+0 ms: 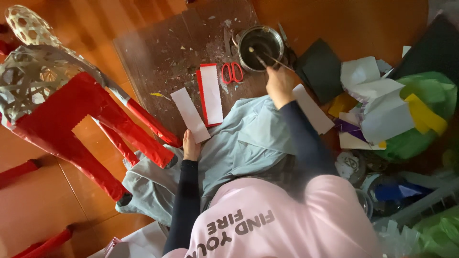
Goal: Assembling and decorating paper lanterns by gluing paper strips onto bamboo frames.
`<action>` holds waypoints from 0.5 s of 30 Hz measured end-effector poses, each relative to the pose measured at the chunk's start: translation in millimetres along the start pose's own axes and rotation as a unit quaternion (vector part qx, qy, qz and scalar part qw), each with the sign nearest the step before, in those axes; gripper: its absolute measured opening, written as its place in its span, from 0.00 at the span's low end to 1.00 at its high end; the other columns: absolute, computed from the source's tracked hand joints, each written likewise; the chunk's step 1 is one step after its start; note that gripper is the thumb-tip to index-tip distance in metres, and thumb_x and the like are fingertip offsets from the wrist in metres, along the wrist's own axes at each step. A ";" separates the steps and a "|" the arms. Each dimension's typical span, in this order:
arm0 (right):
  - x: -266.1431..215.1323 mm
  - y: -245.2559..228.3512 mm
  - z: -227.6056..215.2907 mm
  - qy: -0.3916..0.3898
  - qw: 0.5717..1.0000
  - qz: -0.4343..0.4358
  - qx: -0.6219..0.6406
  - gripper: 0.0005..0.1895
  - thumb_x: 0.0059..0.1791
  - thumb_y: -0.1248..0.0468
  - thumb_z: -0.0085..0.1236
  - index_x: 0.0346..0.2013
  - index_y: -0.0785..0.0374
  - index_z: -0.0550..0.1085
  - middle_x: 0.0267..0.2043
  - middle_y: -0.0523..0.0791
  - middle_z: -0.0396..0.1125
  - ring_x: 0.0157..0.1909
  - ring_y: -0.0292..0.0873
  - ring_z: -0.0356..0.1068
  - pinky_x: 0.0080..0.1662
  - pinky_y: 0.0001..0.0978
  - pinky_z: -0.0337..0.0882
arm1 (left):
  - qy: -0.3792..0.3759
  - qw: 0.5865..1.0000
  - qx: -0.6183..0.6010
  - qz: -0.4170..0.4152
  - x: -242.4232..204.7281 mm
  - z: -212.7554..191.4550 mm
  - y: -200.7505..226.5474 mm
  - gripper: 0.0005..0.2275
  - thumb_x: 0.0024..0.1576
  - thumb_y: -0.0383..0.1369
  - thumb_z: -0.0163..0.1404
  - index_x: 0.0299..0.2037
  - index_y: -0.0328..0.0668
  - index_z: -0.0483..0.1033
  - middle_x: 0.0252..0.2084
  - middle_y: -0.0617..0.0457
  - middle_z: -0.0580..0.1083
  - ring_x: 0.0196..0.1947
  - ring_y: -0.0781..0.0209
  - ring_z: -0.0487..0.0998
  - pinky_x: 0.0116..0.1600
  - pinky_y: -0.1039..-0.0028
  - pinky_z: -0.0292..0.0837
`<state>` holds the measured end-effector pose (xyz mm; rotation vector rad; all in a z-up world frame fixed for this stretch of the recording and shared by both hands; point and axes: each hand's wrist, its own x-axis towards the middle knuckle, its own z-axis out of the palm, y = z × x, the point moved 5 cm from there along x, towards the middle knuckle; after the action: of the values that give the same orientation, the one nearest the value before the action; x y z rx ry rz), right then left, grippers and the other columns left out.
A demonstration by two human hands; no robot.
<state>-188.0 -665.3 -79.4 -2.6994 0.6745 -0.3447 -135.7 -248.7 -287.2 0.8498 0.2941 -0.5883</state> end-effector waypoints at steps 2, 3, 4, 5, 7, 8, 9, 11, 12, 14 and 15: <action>-10.1 -26.3 6.9 -0.018 1.000 0.025 0.002 0.14 0.53 0.67 0.50 0.52 0.63 0.75 0.42 0.59 0.69 0.43 0.64 0.71 0.43 0.57 0.71 | 0.000 1.000 0.003 -0.007 -0.4 4.7 1.8 0.12 0.71 0.38 0.38 0.53 0.39 0.71 0.50 0.51 0.74 0.50 0.55 0.76 0.56 0.60 0.74; -15.4 -37.5 11.2 -0.037 0.998 0.050 0.005 0.14 0.50 0.64 0.54 0.50 0.65 0.75 0.40 0.61 0.69 0.42 0.66 0.70 0.42 0.58 0.70 | 0.001 1.000 0.006 -0.014 -0.1 7.3 1.9 0.12 0.70 0.38 0.38 0.53 0.40 0.71 0.50 0.51 0.74 0.50 0.55 0.76 0.56 0.59 0.74; -18.8 -20.1 47.6 -0.034 0.998 0.052 0.004 0.14 0.50 0.64 0.54 0.50 0.65 0.75 0.40 0.61 0.69 0.42 0.66 0.70 0.42 0.58 0.70 | -0.002 1.000 0.006 -0.015 0.4 9.4 1.9 0.12 0.70 0.38 0.38 0.53 0.40 0.71 0.50 0.51 0.74 0.50 0.55 0.76 0.56 0.59 0.74; -24.0 -6.3 80.0 0.017 0.998 0.023 0.051 0.16 0.50 0.64 0.57 0.52 0.64 0.74 0.40 0.59 0.70 0.42 0.63 0.72 0.43 0.55 0.72 | 0.003 1.000 0.005 -0.017 -1.2 9.1 2.4 0.12 0.70 0.38 0.38 0.53 0.40 0.70 0.50 0.52 0.74 0.50 0.55 0.76 0.56 0.58 0.74; -29.8 5.4 110.8 0.070 0.993 -0.005 0.097 0.18 0.50 0.63 0.59 0.54 0.64 0.73 0.40 0.57 0.72 0.43 0.60 0.73 0.44 0.51 0.73 | 0.006 1.000 0.006 -0.019 -3.6 10.9 4.4 0.12 0.70 0.38 0.38 0.53 0.41 0.70 0.50 0.52 0.74 0.50 0.55 0.76 0.57 0.57 0.74; -29.6 7.2 111.2 0.065 0.972 0.036 0.224 0.20 0.51 0.64 0.58 0.58 0.63 0.72 0.37 0.53 0.71 0.38 0.54 0.71 0.40 0.45 0.72 | 0.005 1.000 0.003 -0.026 -4.3 12.8 5.4 0.12 0.70 0.38 0.37 0.53 0.41 0.70 0.50 0.52 0.74 0.50 0.54 0.76 0.57 0.56 0.74; -30.1 7.7 113.1 0.059 0.933 0.076 0.347 0.22 0.52 0.65 0.57 0.62 0.63 0.72 0.34 0.49 0.70 0.33 0.47 0.69 0.36 0.39 0.70 | 0.005 0.999 0.000 -0.033 -5.8 14.1 6.9 0.13 0.69 0.39 0.37 0.53 0.42 0.70 0.50 0.52 0.74 0.49 0.54 0.76 0.56 0.55 0.74; -30.0 0.7 101.0 -0.011 0.878 0.167 0.448 0.24 0.52 0.64 0.56 0.64 0.63 0.71 0.30 0.45 0.68 0.26 0.41 0.65 0.29 0.34 0.65 | -0.001 1.000 0.003 -0.030 -4.6 10.9 6.0 0.13 0.70 0.39 0.37 0.53 0.40 0.69 0.50 0.50 0.73 0.50 0.52 0.76 0.57 0.54 0.74; -34.5 -3.9 101.4 -0.084 0.800 0.251 0.538 0.26 0.52 0.64 0.55 0.66 0.63 0.70 0.26 0.42 0.67 0.20 0.35 0.62 0.22 0.29 0.61 | -0.005 1.000 0.004 -0.027 -5.2 8.5 5.1 0.13 0.71 0.39 0.37 0.54 0.38 0.68 0.50 0.49 0.73 0.50 0.51 0.76 0.57 0.52 0.74; -32.9 -5.1 95.7 -0.104 0.783 0.271 0.550 0.27 0.52 0.63 0.53 0.66 0.61 0.69 0.26 0.41 0.67 0.19 0.33 0.63 0.21 0.26 0.59 | -0.009 1.000 0.003 -0.028 -3.7 14.1 6.4 0.14 0.71 0.39 0.37 0.55 0.38 0.68 0.51 0.49 0.73 0.51 0.51 0.76 0.58 0.52 0.73; -34.9 -6.2 94.9 -0.127 0.765 0.291 0.560 0.27 0.51 0.63 0.52 0.66 0.59 0.69 0.26 0.40 0.67 0.19 0.31 0.64 0.20 0.23 0.58 | -0.009 0.999 0.001 -0.031 -4.9 15.4 6.0 0.15 0.70 0.39 0.36 0.57 0.39 0.69 0.53 0.48 0.74 0.52 0.51 0.76 0.59 0.52 0.73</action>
<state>-186.0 -618.1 -169.0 -1.2756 0.8115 -0.1229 -135.8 -255.8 -271.4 0.8386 0.3032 -0.6533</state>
